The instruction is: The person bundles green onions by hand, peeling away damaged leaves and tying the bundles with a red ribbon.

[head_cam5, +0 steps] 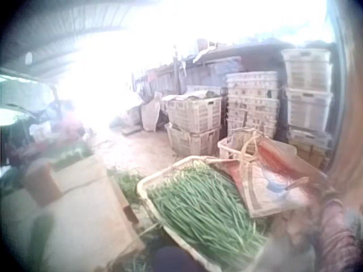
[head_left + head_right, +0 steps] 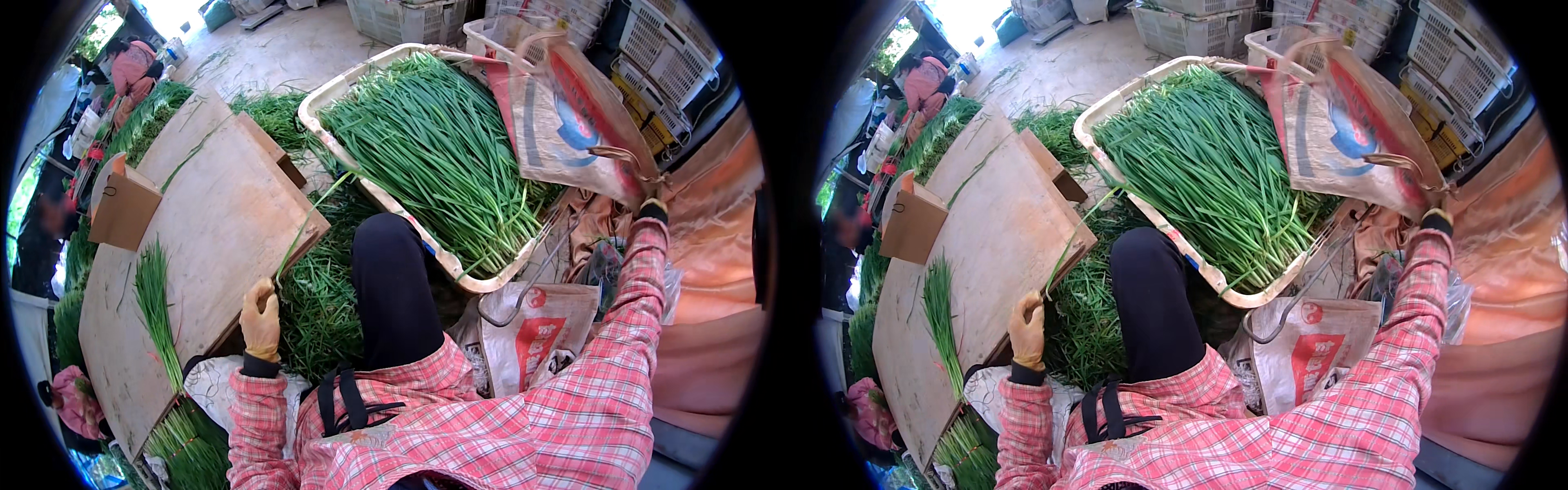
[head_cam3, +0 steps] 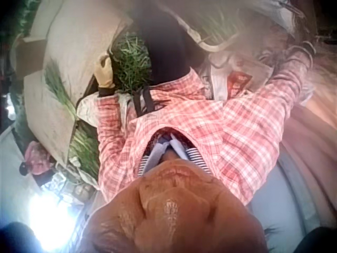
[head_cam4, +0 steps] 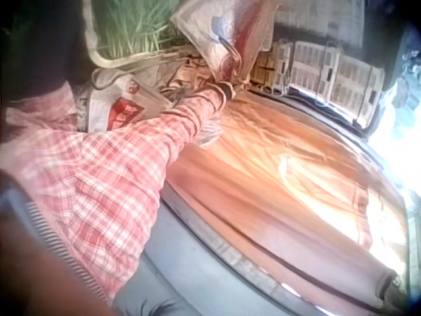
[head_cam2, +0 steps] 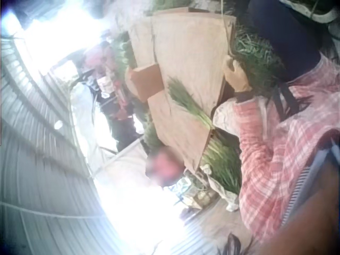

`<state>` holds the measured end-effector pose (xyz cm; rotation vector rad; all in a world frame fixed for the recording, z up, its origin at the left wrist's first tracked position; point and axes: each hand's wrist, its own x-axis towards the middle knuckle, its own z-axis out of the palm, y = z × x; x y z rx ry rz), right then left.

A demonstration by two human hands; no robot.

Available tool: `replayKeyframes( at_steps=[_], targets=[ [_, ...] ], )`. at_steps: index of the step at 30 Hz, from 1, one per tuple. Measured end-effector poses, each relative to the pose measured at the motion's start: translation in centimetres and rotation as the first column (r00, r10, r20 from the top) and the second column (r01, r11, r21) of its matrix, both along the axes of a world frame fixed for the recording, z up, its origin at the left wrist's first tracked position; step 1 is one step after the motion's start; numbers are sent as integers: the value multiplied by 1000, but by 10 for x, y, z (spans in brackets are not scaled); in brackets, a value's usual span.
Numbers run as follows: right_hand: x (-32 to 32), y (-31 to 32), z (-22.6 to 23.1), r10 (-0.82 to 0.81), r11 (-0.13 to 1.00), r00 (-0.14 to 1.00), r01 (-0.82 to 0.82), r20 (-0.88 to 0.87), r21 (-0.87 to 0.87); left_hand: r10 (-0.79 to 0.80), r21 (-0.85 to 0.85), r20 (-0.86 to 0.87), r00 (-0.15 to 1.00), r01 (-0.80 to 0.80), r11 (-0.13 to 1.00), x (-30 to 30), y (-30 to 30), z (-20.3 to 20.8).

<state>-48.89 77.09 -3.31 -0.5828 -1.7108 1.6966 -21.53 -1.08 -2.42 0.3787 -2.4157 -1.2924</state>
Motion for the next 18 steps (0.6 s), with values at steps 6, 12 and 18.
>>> replayKeyframes(
  at_steps=[6, 12, 18],
  targets=[
    [20, 30, -50, 90, 935, 990, -121, -108, -333, -11, 25, 83, 997, 9, 1000, 12, 11, -25],
    [46, -188, 23, 365, 550, 927, -285, 80, 785, -46, -16, 139, 989, 49, 999, 28, 35, -38],
    [39, -202, 5, -317, -71, 733, -651, 602, 756, -91, -413, -84, 992, 48, 910, 4, 57, -12]
  ],
)
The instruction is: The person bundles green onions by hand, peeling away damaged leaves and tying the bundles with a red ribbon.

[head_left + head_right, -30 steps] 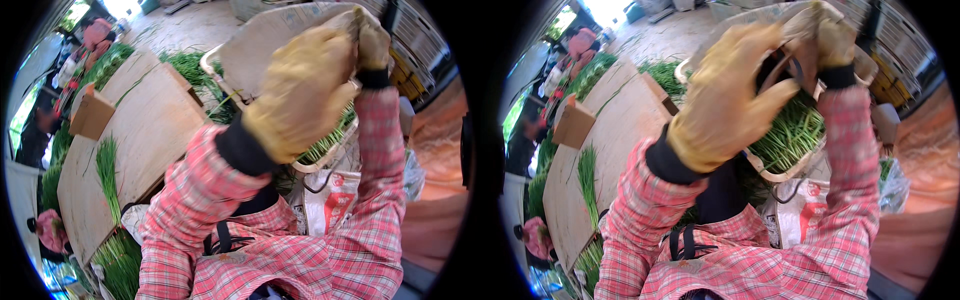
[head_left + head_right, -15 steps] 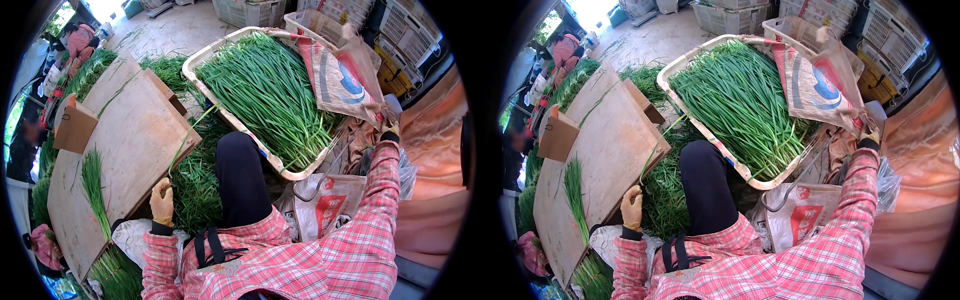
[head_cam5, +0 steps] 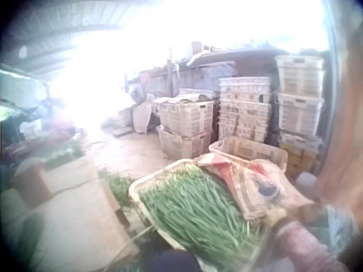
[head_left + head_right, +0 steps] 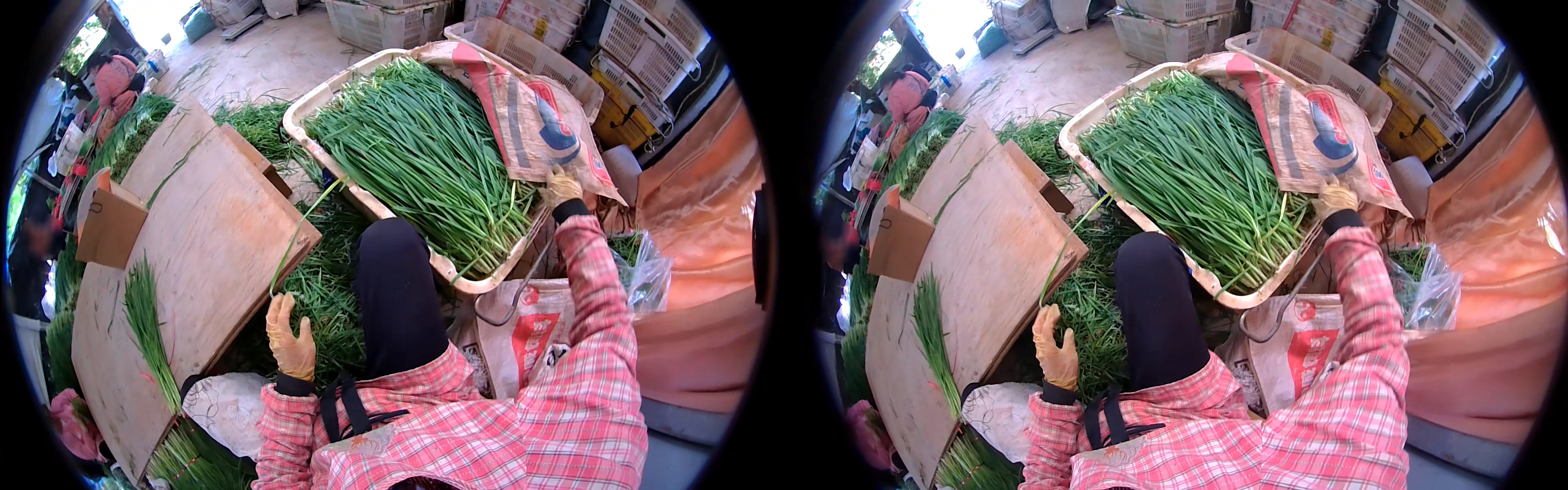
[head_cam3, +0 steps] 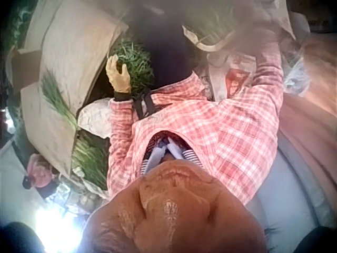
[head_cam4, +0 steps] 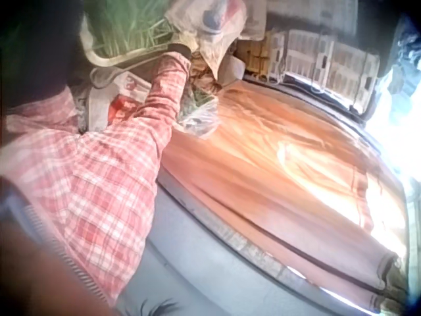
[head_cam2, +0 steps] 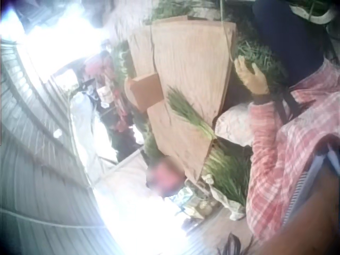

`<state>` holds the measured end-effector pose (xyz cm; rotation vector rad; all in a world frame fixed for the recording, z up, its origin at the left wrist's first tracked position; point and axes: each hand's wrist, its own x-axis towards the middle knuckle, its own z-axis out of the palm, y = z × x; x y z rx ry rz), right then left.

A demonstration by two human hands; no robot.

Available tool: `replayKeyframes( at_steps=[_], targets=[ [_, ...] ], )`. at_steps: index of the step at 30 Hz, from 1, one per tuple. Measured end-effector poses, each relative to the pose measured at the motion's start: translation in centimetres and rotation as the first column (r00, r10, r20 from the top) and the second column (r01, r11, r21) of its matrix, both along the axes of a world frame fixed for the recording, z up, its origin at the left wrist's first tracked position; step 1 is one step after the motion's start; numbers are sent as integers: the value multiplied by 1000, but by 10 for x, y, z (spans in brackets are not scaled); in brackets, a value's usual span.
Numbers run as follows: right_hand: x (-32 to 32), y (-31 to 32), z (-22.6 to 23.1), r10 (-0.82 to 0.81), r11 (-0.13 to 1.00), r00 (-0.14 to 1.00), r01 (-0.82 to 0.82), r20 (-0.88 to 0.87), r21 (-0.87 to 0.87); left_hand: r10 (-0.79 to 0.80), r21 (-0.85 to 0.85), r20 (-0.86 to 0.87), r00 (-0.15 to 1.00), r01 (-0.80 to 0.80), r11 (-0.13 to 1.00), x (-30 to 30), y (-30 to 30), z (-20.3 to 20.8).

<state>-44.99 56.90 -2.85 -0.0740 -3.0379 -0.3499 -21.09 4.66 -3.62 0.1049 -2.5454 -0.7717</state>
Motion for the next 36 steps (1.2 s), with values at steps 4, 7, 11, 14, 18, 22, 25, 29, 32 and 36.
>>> replayKeyframes(
  at_steps=[4, 7, 11, 14, 18, 22, 25, 29, 32, 36],
  targets=[
    [17, 1, 14, 31, 990, 999, -27, 25, -138, 90, -58, -10, 996, -90, 994, -2, -20, 2],
    [57, -72, 47, 251, 844, 967, -204, 30, -496, 199, -211, 7, 980, -193, 958, -10, -33, -2],
    [92, -130, 28, 300, 900, 935, -211, 191, -382, 267, -221, -34, 963, -268, 938, -60, -34, 4],
    [104, -144, 1, 214, 942, 963, -159, 162, -296, 194, -243, 92, 977, -167, 956, -86, -33, -4],
    [113, -160, 5, 114, 910, 975, -26, 190, -414, -97, -238, -14, 995, 91, 967, -94, -21, -22],
    [122, -157, -3, 117, 871, 983, -33, 140, -491, -312, -143, 103, 945, 324, 935, -97, 22, -46],
    [143, -155, -14, 229, 910, 973, -216, -5, -353, -297, -21, 349, 889, 324, 946, -75, 31, -58],
    [180, -115, -56, 163, 908, 975, -208, -152, -364, -249, 115, 453, 856, 220, 969, -27, 1, -103],
    [188, -97, -118, 104, 774, 859, -386, -501, -501, -252, 230, 525, 813, 150, 962, -1, 3, -117],
    [201, -106, -126, -68, 524, 921, -294, -383, -800, -205, 342, 512, 834, 21, 939, 21, -20, -130]
  ],
)
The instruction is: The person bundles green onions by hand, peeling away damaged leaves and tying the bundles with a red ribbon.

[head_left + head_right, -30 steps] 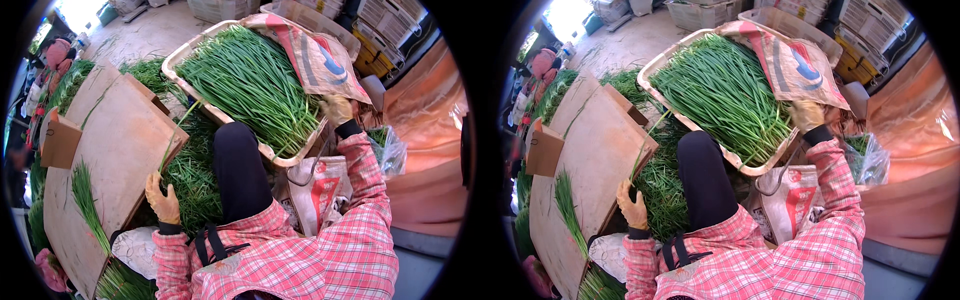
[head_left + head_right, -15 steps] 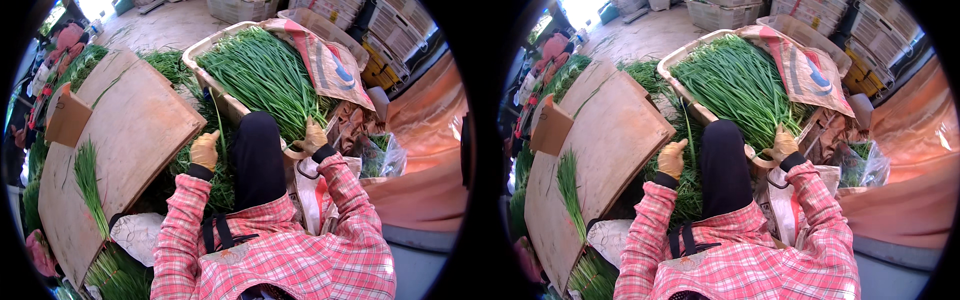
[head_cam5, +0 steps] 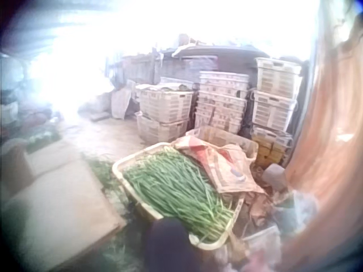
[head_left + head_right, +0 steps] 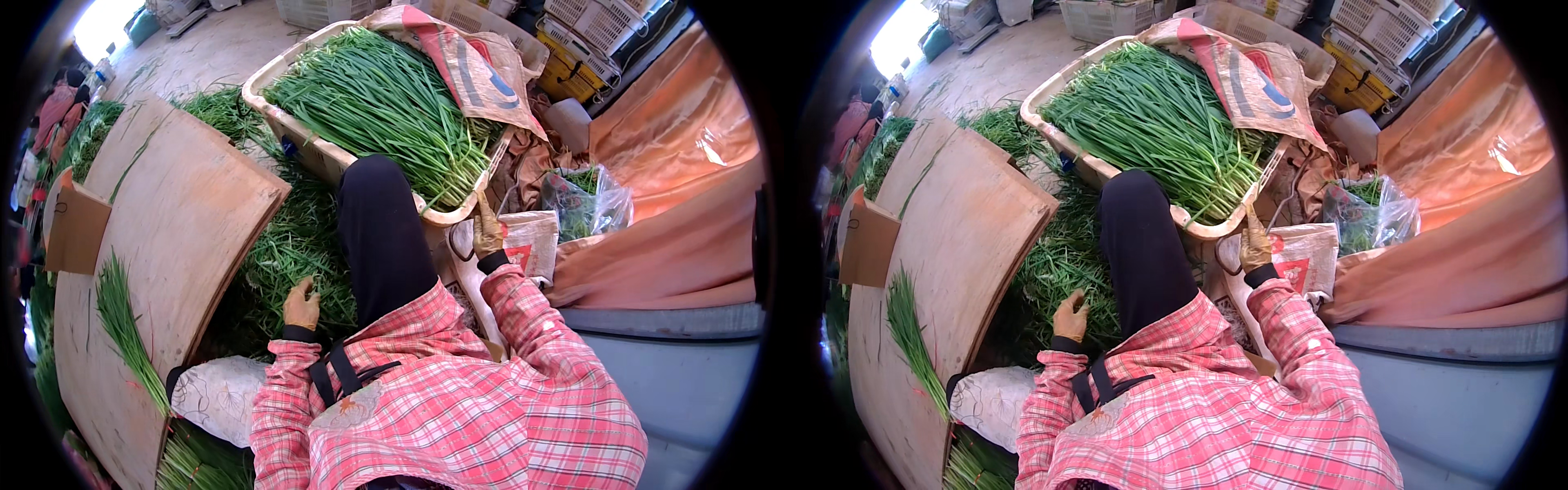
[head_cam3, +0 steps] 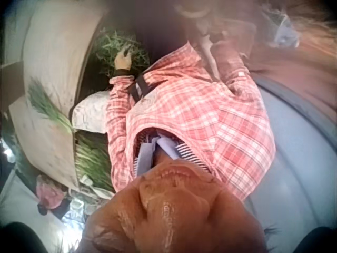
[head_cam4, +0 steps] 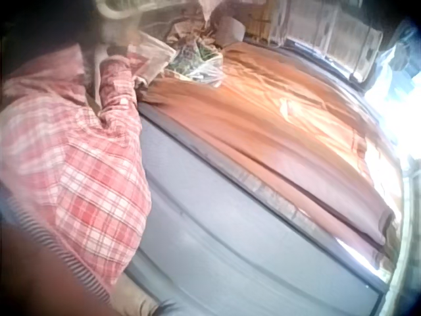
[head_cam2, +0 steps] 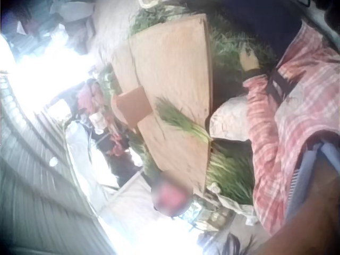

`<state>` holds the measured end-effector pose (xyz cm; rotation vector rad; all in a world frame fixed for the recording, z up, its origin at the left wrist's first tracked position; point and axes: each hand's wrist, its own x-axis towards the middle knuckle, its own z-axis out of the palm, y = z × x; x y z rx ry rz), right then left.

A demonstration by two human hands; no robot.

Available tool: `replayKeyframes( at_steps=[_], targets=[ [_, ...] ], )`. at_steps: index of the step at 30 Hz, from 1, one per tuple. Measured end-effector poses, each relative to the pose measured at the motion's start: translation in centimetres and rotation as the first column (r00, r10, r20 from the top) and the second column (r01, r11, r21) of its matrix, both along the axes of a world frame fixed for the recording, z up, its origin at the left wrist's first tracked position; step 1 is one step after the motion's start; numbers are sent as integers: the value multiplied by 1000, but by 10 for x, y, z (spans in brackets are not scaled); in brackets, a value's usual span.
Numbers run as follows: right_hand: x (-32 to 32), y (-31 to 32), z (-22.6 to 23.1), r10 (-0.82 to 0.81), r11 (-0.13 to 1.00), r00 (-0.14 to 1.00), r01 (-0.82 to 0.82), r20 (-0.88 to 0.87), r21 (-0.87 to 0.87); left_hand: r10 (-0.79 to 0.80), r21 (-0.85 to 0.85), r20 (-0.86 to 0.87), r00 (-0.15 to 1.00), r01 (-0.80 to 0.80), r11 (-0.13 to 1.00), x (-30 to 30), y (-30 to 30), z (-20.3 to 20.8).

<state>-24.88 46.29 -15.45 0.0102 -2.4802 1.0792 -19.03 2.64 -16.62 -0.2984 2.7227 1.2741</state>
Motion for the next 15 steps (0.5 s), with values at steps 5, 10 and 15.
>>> replayKeyframes(
  at_steps=[5, 10, 15],
  targets=[
    [-28, -20, -53, -264, 954, 909, 196, -324, -227, 127, 82, -12, 992, -126, 989, 4, -13, 4],
    [-37, -2, -133, -216, 791, 975, 148, -44, -594, 112, 108, 22, 993, -113, 988, 16, -15, -2],
    [0, 11, -39, -281, 959, 959, 281, -20, -27, 147, 161, -45, 988, -138, 977, 8, -16, -10]
  ],
)
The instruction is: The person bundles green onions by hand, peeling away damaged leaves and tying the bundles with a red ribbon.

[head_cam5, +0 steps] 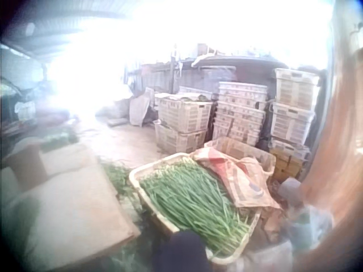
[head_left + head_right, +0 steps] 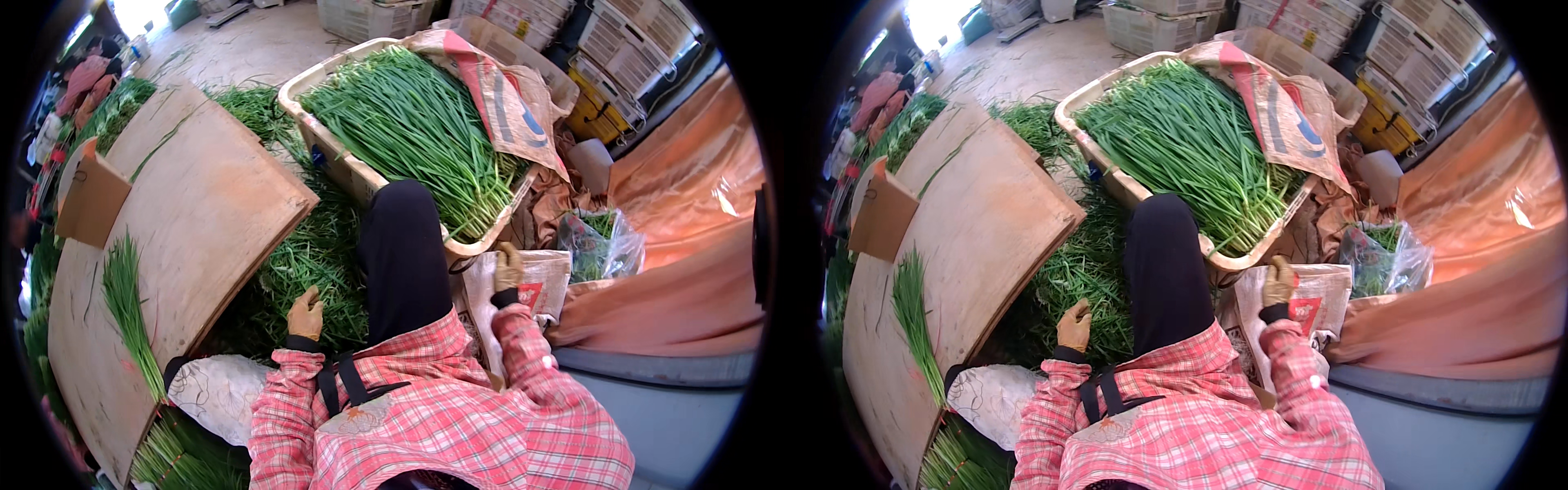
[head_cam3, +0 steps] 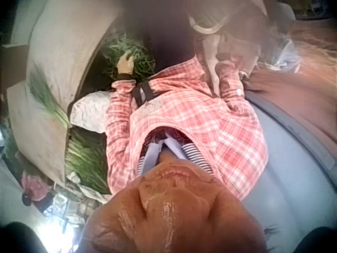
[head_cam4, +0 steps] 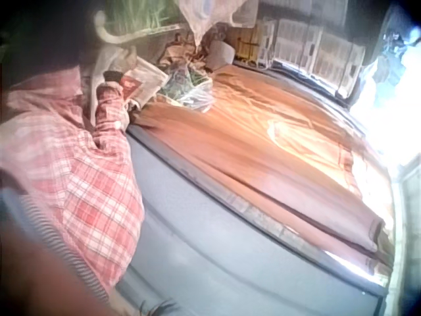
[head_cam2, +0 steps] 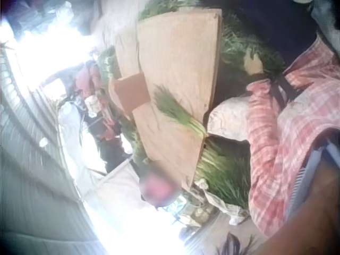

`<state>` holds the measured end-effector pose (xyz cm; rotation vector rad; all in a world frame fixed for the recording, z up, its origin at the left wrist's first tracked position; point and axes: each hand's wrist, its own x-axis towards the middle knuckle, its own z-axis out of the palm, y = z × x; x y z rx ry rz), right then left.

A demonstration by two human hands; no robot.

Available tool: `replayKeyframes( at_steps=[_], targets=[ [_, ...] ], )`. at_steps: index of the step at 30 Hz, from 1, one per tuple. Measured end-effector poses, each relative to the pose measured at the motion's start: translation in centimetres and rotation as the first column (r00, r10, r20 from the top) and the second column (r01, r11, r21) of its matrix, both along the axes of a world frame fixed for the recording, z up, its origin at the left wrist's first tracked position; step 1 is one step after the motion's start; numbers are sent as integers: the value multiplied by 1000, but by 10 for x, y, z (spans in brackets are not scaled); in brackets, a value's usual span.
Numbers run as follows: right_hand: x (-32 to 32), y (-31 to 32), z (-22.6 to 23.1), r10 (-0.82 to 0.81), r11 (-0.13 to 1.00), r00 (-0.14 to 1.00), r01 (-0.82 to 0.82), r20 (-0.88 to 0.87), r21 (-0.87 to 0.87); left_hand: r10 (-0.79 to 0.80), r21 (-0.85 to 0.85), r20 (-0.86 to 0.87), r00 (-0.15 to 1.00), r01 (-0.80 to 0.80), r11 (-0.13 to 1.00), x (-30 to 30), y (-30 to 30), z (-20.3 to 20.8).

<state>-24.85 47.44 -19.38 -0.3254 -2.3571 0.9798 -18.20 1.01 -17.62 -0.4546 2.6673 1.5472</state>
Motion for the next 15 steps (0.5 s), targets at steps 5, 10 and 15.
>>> replayKeyframes(
  at_steps=[5, 10, 15],
  targets=[
    [-36, -75, 145, 255, 884, 953, -299, 167, 360, -70, -36, -20, 997, 69, 997, 3, 13, 7],
    [-90, -92, 135, -134, 715, 799, -332, 587, 615, -39, 47, -66, 997, 43, 998, -12, 23, 26],
    [-85, -93, 136, -79, 659, 820, -385, 568, 647, 34, 16, -76, 997, -33, 999, -5, 15, 29]
  ],
)
